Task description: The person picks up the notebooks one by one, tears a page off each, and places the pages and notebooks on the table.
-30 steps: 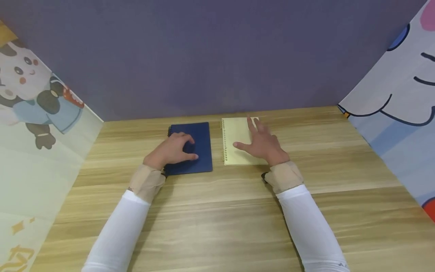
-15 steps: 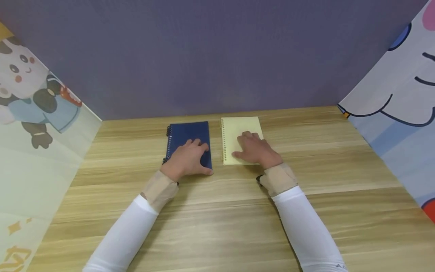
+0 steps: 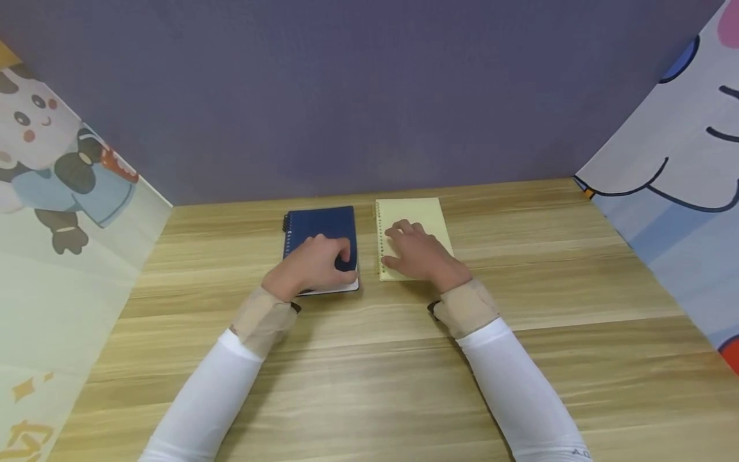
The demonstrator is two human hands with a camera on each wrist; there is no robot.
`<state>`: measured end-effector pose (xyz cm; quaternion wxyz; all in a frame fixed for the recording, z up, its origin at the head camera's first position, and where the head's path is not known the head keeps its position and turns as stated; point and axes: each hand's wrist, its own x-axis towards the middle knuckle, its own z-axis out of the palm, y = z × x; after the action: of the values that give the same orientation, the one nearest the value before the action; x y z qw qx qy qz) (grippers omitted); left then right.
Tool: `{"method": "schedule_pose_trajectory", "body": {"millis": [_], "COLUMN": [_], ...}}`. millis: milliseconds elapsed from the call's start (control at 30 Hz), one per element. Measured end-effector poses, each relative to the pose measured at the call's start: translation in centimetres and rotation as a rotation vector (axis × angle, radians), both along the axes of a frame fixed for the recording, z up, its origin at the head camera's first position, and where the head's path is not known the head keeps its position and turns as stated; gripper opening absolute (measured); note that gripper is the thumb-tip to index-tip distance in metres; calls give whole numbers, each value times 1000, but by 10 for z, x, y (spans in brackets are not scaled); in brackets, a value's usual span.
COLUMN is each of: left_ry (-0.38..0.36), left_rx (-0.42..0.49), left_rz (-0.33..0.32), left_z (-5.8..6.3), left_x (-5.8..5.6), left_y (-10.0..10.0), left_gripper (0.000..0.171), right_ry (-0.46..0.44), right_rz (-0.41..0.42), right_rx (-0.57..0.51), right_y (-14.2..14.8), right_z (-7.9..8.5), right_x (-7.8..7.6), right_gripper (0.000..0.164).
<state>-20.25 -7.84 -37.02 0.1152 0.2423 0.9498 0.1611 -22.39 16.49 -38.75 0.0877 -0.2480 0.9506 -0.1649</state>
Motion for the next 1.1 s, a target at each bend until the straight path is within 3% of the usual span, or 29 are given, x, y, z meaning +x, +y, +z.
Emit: {"method": "schedule_pose_trajectory", "body": {"millis": [133, 300, 467, 567, 767, 1100], "left_ry": [25, 60, 101, 111, 73, 150], "left_rx": [96, 187, 254, 214, 36, 8], "left_rz": [-21, -37, -36, -30, 14, 6], "left_z": [6, 15, 21, 21, 20, 36], "left_x": [-1, -2, -2, -2, 1, 3], "left_y": [-4, -7, -10, -11, -12, -21], "left_gripper": [19, 26, 28, 29, 42, 24], "right_ry": [97, 203, 251, 232, 189, 117], "right_rz": [94, 234, 262, 255, 268, 326], "right_rx": [-31, -34, -8, -3, 8, 59], "right_y": [-18, -37, -44, -47, -49, -52], "right_z": [0, -4, -6, -7, -11, -14], "right_x": [10, 23, 29, 30, 31, 37], "right_gripper": [49, 43, 47, 51, 55, 55]}}
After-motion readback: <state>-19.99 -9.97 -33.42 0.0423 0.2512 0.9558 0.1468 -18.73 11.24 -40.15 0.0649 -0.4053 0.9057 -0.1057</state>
